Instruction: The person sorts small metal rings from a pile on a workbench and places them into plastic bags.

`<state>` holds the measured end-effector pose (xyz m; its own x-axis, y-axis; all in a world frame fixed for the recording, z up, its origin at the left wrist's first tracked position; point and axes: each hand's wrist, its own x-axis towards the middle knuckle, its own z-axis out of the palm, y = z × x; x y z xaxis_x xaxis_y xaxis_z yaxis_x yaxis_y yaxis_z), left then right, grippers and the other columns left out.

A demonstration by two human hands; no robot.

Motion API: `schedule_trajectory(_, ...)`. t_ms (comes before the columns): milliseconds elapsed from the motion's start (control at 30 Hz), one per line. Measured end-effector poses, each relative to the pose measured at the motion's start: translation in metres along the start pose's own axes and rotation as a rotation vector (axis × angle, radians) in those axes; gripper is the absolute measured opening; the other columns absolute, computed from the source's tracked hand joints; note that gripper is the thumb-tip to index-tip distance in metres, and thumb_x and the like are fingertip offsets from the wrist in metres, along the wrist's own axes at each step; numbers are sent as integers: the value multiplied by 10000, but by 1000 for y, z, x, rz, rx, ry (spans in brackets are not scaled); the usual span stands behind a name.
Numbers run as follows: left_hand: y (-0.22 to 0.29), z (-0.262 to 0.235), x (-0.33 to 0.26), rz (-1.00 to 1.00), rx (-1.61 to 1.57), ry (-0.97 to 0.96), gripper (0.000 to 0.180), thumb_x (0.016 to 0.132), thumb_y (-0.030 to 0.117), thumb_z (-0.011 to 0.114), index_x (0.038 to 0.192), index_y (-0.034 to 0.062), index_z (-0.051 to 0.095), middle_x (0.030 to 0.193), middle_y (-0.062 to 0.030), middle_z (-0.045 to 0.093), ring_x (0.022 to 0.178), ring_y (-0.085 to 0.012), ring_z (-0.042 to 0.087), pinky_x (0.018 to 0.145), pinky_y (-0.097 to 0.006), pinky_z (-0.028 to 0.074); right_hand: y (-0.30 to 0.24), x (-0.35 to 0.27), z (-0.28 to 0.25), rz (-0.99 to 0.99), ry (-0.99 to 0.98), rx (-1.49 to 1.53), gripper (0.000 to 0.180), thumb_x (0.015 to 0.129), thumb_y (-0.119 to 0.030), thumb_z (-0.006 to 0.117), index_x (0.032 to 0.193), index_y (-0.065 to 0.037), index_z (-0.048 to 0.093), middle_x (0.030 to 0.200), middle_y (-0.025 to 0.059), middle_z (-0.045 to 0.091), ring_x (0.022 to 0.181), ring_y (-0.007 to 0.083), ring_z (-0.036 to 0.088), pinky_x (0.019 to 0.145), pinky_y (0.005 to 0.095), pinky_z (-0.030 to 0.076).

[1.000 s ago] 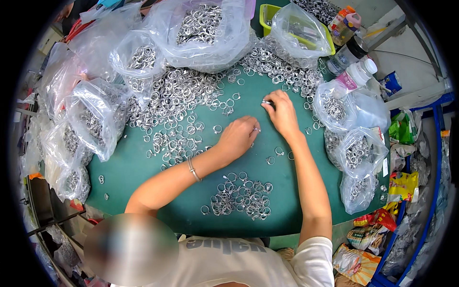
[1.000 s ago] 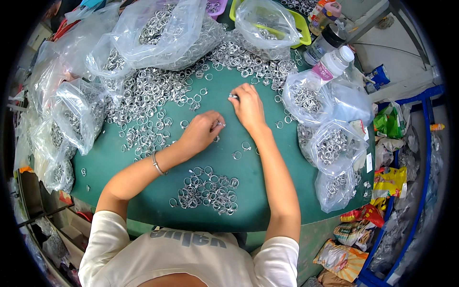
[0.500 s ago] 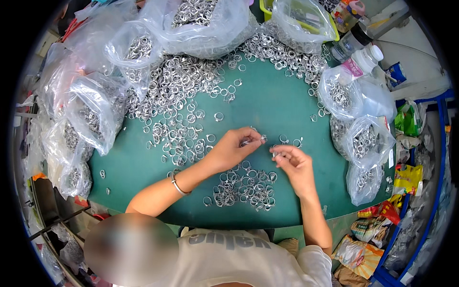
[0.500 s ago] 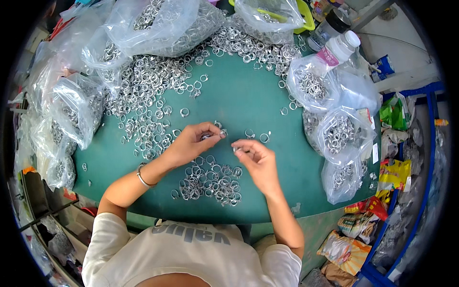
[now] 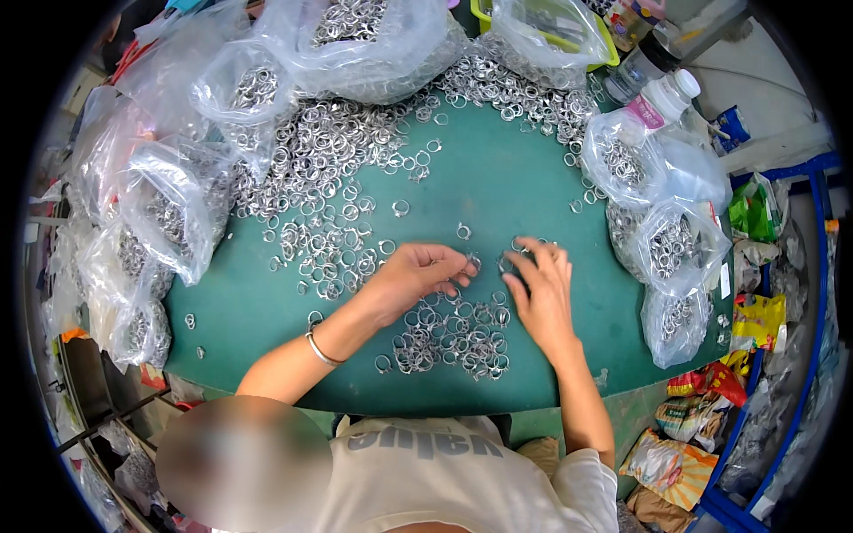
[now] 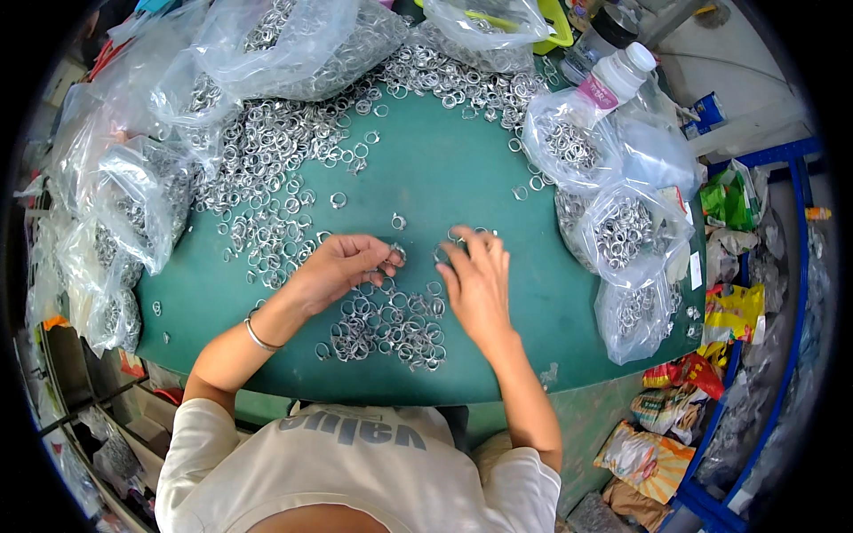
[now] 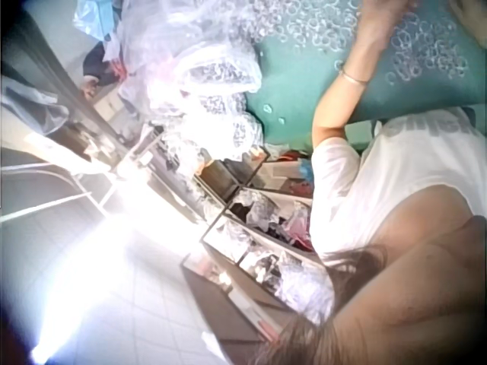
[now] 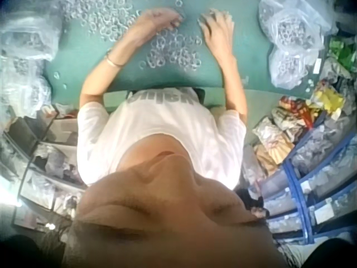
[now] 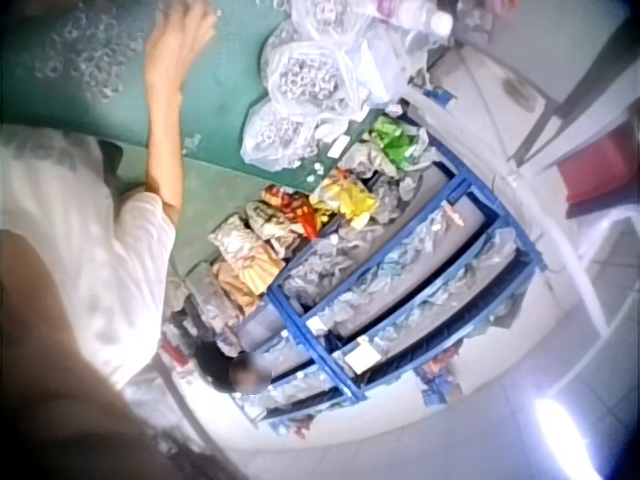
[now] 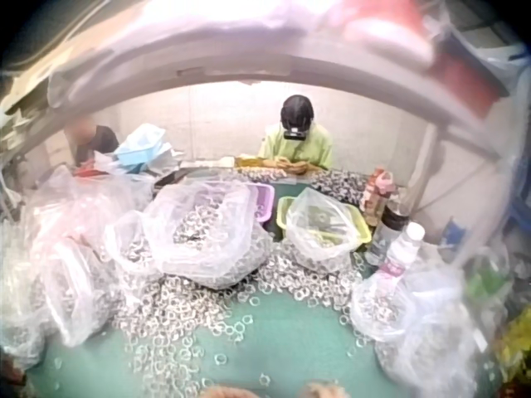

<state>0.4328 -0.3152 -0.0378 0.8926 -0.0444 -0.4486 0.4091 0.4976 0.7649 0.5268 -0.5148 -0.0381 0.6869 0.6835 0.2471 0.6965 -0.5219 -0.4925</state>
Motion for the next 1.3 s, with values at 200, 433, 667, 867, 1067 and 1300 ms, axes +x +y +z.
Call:
schedule_trajectory(200, 4, -17, -29, 94, 153, 85, 200, 920, 161, 594, 1029, -2, 633, 965, -60, 658, 800, -98, 577, 703, -244, 484, -9, 7, -14, -12, 3, 87, 431, 764, -91, 662, 1177, -20, 566, 1285, 161, 488, 1172, 353, 437, 1013, 431, 325)
schedule_trajectory(433, 33, -72, -120, 498, 197, 644, 208, 951, 210, 539, 999, 23, 614, 948, -51, 663, 684, -68, 531, 651, -229, 468, 3, -10, 4, -101, -301, 100, 403, 848, -119, 596, 1223, 9, 526, 1364, 157, 453, 1317, 361, 352, 1100, 445, 239)
schedule_trajectory(667, 109, -192, -198, 539, 881, 1478, 250, 925, 170, 540, 994, -37, 664, 729, -116, 650, 635, -145, 598, 638, -289, 490, -6, -14, 1, -63, -166, 363, 289, 815, 31, 554, 1101, 42, 593, 1265, 172, 535, 1213, 331, 489, 1016, 395, 375)
schedule_trajectory(867, 78, -140, -164, 930, 841, 1330, 252, 930, 5, 421, 1063, -21, 634, 873, -39, 662, 568, -62, 463, 540, -202, 376, 14, -23, -6, 253, 50, 403, 212, 833, 13, 590, 1038, -11, 641, 983, 107, 611, 821, 179, 548, 718, 267, 444)
schedule_trajectory(1067, -1, -44, -83, 615, 853, 503, 263, 892, -47, 454, 1056, 31, 643, 784, -39, 581, 693, -103, 509, 613, -247, 418, 13, -16, -16, 254, 42, 243, 297, 791, 38, 615, 1083, -21, 625, 1042, 81, 590, 815, 170, 519, 695, 258, 423)
schedule_trajectory(1300, -8, -2, 28, 682, 1213, 387, 181, 846, 55, 601, 1017, -1, 577, 887, -172, 566, 805, -365, 572, 703, -419, 469, 6, -10, 5, 42, -121, 230, 235, 808, 38, 584, 1037, 2, 621, 1009, 137, 563, 918, 300, 535, 825, 354, 439)
